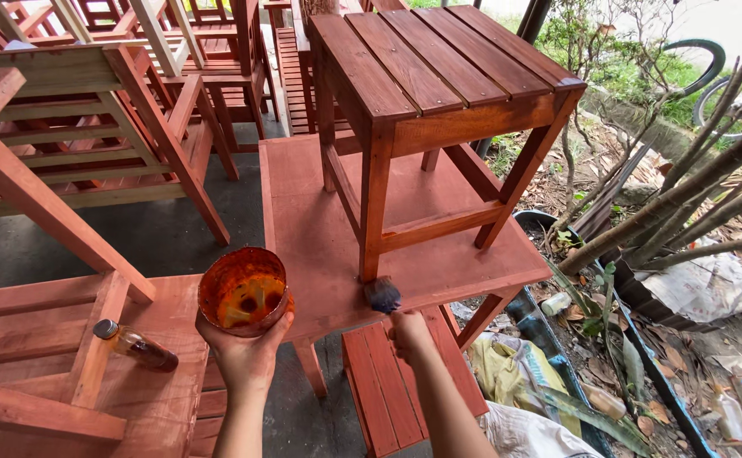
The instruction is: The person applies reddish-brown wood stain with a brush to a small slatted wooden table, coating the tabletop, edges, and legs. They dip the brush into a stain container held in their other hand and continue brushing the table surfaces.
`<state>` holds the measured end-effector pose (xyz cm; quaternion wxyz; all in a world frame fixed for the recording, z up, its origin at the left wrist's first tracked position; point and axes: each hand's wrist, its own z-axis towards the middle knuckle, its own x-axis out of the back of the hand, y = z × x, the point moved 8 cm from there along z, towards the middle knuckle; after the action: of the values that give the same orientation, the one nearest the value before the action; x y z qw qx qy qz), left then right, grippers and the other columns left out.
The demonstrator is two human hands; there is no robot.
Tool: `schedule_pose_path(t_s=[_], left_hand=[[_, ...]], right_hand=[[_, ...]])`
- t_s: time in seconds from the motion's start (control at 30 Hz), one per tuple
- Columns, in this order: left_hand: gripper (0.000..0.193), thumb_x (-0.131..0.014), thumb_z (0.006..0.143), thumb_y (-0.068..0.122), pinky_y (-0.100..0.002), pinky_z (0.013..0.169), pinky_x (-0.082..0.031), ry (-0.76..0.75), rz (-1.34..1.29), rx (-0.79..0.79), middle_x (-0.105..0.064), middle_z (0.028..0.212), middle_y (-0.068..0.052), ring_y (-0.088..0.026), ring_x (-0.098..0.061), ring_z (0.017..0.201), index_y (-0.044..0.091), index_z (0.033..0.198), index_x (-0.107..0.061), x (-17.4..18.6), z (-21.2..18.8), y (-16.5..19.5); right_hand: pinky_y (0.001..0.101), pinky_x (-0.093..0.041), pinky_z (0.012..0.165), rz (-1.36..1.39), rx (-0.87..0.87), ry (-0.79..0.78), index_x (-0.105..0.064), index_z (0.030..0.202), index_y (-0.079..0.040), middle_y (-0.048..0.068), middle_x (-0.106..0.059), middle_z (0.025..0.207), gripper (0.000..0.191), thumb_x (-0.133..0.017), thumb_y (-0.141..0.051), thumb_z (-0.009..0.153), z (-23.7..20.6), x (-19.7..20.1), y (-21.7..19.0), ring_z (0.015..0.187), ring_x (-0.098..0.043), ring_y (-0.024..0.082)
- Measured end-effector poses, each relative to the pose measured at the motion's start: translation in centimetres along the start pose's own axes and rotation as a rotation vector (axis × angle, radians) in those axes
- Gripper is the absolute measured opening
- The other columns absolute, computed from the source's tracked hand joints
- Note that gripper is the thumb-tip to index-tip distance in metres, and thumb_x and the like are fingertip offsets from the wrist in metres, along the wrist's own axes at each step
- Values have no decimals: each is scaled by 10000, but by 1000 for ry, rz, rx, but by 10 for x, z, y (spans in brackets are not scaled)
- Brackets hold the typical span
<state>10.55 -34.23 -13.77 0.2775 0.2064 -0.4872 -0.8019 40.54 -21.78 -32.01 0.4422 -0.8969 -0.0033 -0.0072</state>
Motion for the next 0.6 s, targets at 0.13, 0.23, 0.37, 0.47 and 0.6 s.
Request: schedule_pose_path(t_s=[0.13, 0.23, 0.37, 0.47, 0.6], left_hand=[[1033, -874, 709, 8, -418, 1085, -543, -24, -16, 45, -319, 1472, -187, -293, -449, 1407, 39, 1444, -150, -1, 0, -5], [1021, -844, 701, -18, -406, 1003, -561, -23, -170, 67, -302, 1485, -178, -287, -448, 1413, 48, 1438, -141, -5, 2, -5], [1038, -850, 694, -42, -394, 1022, -593, -4, -162, 49, -303, 1503, -174, -290, -450, 1414, 50, 1464, -161, -6, 6, 4], [1067, -887, 697, -37, -388, 1076, -580, 15, -93, -1, -313, 1510, -178, -293, -441, 1425, 51, 1483, -170, -5, 14, 15], [1059, -890, 715, -4, -367, 1084, -582, 0, -138, -42, -328, 1525, -166, -280, -453, 1437, 59, 1486, -166, -10, 22, 29]], right_hand=[[326, -282, 388, 185, 27, 8, -469, 1081, -82, 53, -486, 647, 149, -535, -194, 1006, 1, -26, -17, 438, -351, 120], [316, -254, 384, 281, 99, -31, -490, 1060, -93, 48, -488, 643, 159, -553, -228, 1005, -14, -22, -50, 429, -339, 119], [303, -251, 385, 318, 174, -67, -477, 1043, -72, 48, -489, 643, 196, -558, -248, 1015, -62, -15, -95, 427, -357, 116], [313, -256, 374, 321, 336, -101, -466, 1041, -51, 51, -499, 644, 219, -558, -249, 1023, -97, -14, -156, 420, -370, 121], [291, -244, 376, 359, 453, -189, -506, 1053, -84, 32, -504, 643, 181, -552, -255, 1017, -138, -8, -222, 420, -361, 99]])
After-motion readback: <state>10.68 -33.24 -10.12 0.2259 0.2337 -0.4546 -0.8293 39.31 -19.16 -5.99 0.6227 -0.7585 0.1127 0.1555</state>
